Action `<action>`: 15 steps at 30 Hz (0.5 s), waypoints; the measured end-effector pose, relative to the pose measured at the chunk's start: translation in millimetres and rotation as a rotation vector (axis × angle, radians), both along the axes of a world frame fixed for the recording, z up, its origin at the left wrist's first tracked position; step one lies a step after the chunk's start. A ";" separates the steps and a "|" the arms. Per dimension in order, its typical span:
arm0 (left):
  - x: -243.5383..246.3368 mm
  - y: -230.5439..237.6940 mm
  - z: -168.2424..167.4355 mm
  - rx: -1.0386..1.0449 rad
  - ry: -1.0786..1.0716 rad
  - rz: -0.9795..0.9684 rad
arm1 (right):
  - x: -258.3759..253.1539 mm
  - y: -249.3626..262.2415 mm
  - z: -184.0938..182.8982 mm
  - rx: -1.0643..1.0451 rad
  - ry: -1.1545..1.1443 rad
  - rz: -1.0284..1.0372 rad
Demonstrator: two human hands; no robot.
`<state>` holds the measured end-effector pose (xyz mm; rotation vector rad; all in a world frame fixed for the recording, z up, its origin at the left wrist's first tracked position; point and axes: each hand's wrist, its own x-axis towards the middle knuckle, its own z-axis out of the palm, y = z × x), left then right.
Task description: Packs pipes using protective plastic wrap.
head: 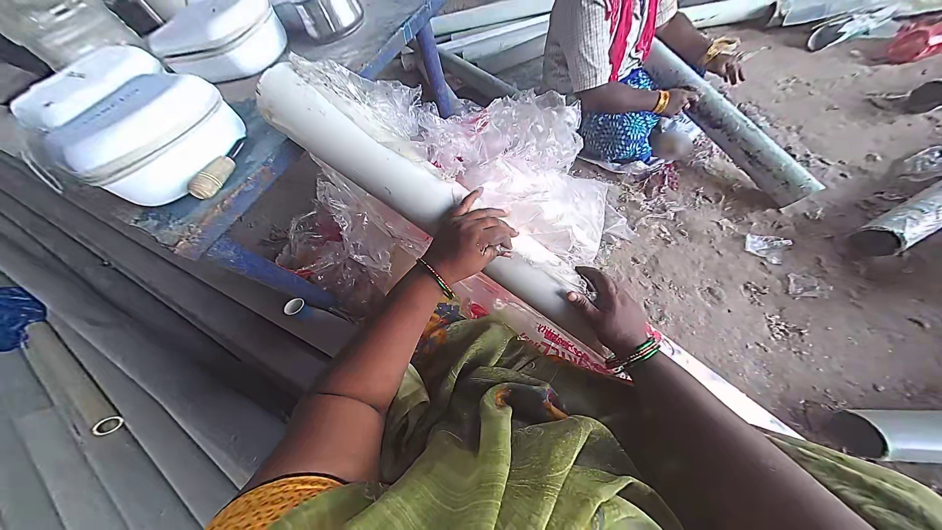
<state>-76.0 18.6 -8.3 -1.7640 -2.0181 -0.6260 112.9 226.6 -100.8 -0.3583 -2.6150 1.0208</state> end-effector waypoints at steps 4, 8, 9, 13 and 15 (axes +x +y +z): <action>5.2 9.1 1.0 0.121 0.082 0.149 | 2.7 -8.6 -6.8 0.091 0.071 -0.025; 8.8 21.2 7.8 0.092 0.079 0.290 | 3.3 -8.8 -9.7 0.093 0.077 -0.028; 9.0 23.3 10.2 0.078 0.059 0.312 | 2.9 -8.2 -9.6 0.096 0.077 -0.030; 4.1 30.3 26.1 0.030 -0.027 0.406 | 2.8 -11.2 -10.0 0.099 0.084 -0.043; 0.5 34.8 36.6 -0.008 -0.049 0.450 | 3.4 -12.8 -11.1 0.116 0.106 -0.052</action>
